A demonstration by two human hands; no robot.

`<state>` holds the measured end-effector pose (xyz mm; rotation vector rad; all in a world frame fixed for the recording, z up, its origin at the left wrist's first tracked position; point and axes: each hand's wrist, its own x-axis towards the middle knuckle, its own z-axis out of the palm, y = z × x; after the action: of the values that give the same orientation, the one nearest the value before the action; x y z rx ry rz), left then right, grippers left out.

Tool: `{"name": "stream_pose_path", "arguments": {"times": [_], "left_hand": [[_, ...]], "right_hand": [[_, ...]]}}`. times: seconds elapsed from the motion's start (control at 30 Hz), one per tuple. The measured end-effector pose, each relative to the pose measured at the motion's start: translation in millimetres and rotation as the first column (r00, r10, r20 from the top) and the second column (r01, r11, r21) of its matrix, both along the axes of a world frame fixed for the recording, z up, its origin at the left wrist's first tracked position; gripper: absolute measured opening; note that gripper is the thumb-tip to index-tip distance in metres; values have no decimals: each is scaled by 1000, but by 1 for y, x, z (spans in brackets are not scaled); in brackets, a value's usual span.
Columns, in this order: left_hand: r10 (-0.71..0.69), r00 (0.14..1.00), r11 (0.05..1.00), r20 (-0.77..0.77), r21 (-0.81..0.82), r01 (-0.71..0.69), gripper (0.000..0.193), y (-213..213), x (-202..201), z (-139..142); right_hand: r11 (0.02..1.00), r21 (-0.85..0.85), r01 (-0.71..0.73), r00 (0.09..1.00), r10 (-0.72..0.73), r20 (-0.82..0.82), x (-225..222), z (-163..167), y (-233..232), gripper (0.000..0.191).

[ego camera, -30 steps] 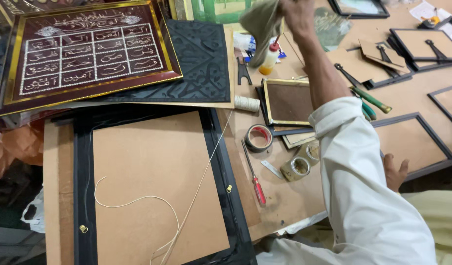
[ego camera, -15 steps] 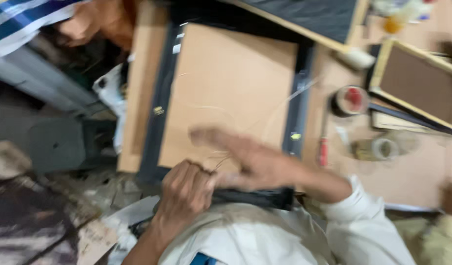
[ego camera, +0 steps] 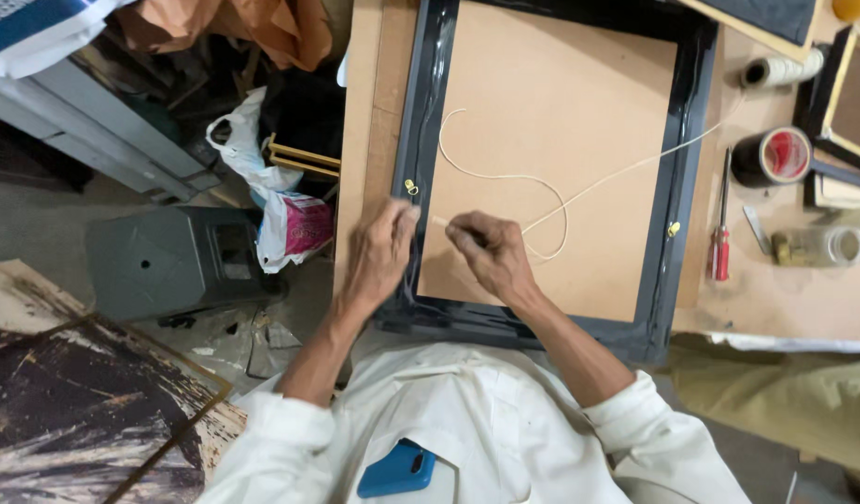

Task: The person attaches a hanging cord to the back of a framed artwork by threading it through two brass eye screws and tying a knot. They then use a screwdriver to tighten the eye screws into the frame and adjust the cord tension.

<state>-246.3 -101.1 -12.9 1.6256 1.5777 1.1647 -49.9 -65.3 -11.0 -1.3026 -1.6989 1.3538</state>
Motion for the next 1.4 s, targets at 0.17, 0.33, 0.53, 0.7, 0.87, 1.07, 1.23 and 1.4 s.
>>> {"name": "stream_pose_path", "arguments": {"times": [0.17, 0.33, 0.53, 0.7, 0.87, 1.07, 1.23, 1.4], "left_hand": [[-106, 872, 941, -477, 236, 244, 18, 47, -31, -18], [-221, 621, 904, -752, 81, 420, 6, 72, -27, -21], [-235, 281, 837, -930, -47, 545, 18, 77, -13, -17], [-257, 179, 831, -950, -122, 543, 12, 82, -1, -24], [-483, 433, 800, -761, -182, 572, 14, 112, -29, -31], [-688, 639, 704, -343, -104, 703, 12, 131, -59, -34], [-699, 640, 698, -319, -105, 709, 14, 131, -64, -35], [-698, 657, 693, -286, -40, 720, 26, 125, -72, -36]], "right_hand": [[964, 182, 194, 963, -223, 153, -35, -31, 4, 10], [896, 391, 210, 935, -301, 187, -46, -37, -1, 14], [888, 393, 239, 895, -359, 265, -48, -46, -5, 13], [898, 366, 244, 880, -364, 305, -49, -36, -7, 14], [924, 201, 325, 866, -376, 331, -60, -26, -3, 16], [887, 372, 273, 844, -406, 350, -79, -36, 7, 14], [876, 404, 262, 836, -416, 358, -87, -42, 13, 14], [873, 408, 268, 840, -419, 345, -90, -43, 15, 13]]}}
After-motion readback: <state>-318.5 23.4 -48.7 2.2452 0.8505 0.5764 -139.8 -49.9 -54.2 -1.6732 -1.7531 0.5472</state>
